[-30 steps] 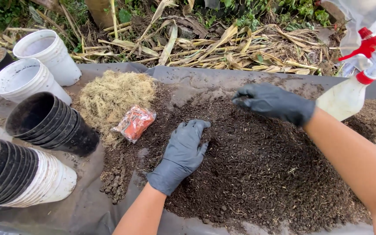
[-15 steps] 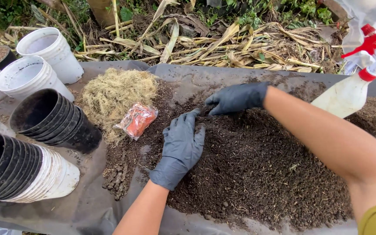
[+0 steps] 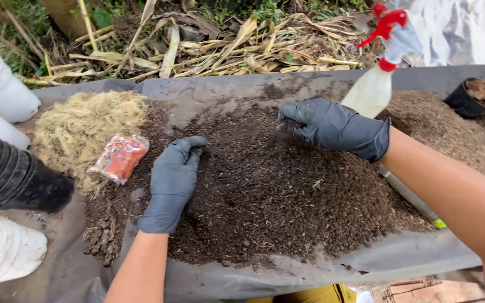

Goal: Preparing potting soil for seed pots by mixing and aerating it on a work table using a trowel and hands.

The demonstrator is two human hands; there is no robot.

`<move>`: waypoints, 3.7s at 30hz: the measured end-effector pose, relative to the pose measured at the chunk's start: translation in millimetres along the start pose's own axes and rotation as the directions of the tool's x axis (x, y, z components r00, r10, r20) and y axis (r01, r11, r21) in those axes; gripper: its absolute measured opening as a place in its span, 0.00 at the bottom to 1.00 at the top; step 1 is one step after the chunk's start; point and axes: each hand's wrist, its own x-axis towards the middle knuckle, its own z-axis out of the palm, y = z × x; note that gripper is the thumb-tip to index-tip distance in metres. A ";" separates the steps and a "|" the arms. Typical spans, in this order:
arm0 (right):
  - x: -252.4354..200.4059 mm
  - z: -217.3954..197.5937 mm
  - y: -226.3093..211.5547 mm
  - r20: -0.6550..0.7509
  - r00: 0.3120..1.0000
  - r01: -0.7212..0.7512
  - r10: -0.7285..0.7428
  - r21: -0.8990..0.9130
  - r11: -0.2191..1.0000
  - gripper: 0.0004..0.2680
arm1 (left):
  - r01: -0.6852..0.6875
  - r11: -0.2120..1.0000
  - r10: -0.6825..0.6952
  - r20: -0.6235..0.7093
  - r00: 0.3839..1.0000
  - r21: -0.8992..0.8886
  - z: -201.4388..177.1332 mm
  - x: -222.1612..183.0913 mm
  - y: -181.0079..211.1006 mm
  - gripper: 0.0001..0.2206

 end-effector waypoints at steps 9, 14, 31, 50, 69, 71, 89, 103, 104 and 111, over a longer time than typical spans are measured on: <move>-26.0 -34.5 -42.7 -0.167 0.964 -0.213 0.205 -0.033 0.976 0.13 | -0.023 1.000 0.022 -0.050 0.999 -0.019 -2.5 -6.2 5.2 0.15; -42.9 -46.5 -88.1 -0.053 0.898 -0.420 0.438 0.202 0.885 0.10 | -0.108 0.993 0.111 -0.091 0.990 0.036 -4.2 -6.8 4.7 0.12; -227.3 25.0 41.5 -0.308 0.486 -0.821 0.818 -0.482 0.306 0.18 | -0.170 0.907 0.119 0.153 0.981 0.384 3.0 -12.1 17.3 0.32; -151.5 46.7 -1.6 -0.698 0.528 -0.847 0.484 -0.393 0.357 0.22 | -0.141 0.899 0.070 0.181 0.981 0.415 1.2 -11.2 20.1 0.33; -243.0 30.1 -3.8 -0.711 0.694 -0.601 0.114 -0.484 0.636 0.27 | -0.156 0.902 0.093 0.171 0.981 0.403 3.4 -9.6 13.6 0.33; -263.6 34.9 2.5 -0.714 0.676 -0.704 0.180 -0.554 0.444 0.28 | -0.129 0.892 0.049 0.190 0.980 0.433 3.7 -9.1 13.9 0.33; -245.6 57.9 -23.0 -0.364 0.215 -0.969 0.906 -0.194 0.152 0.18 | -0.134 0.892 0.063 0.176 0.982 0.432 4.5 -9.9 13.7 0.33; -222.5 59.6 -35.5 -0.773 0.633 -0.769 0.030 -0.624 0.139 0.15 | -0.171 0.882 0.099 0.182 0.978 0.439 5.9 -10.7 9.0 0.34; -217.9 57.9 -30.6 -0.798 0.601 -0.797 0.041 -0.602 -0.045 0.13 | -0.183 0.871 0.113 0.178 0.978 0.455 5.9 -10.1 8.3 0.34; -192.5 87.0 13.7 -0.849 0.435 -0.878 0.299 -0.474 -0.071 0.25 | -0.191 0.869 0.121 0.178 0.977 0.457 7.4 -10.2 6.2 0.33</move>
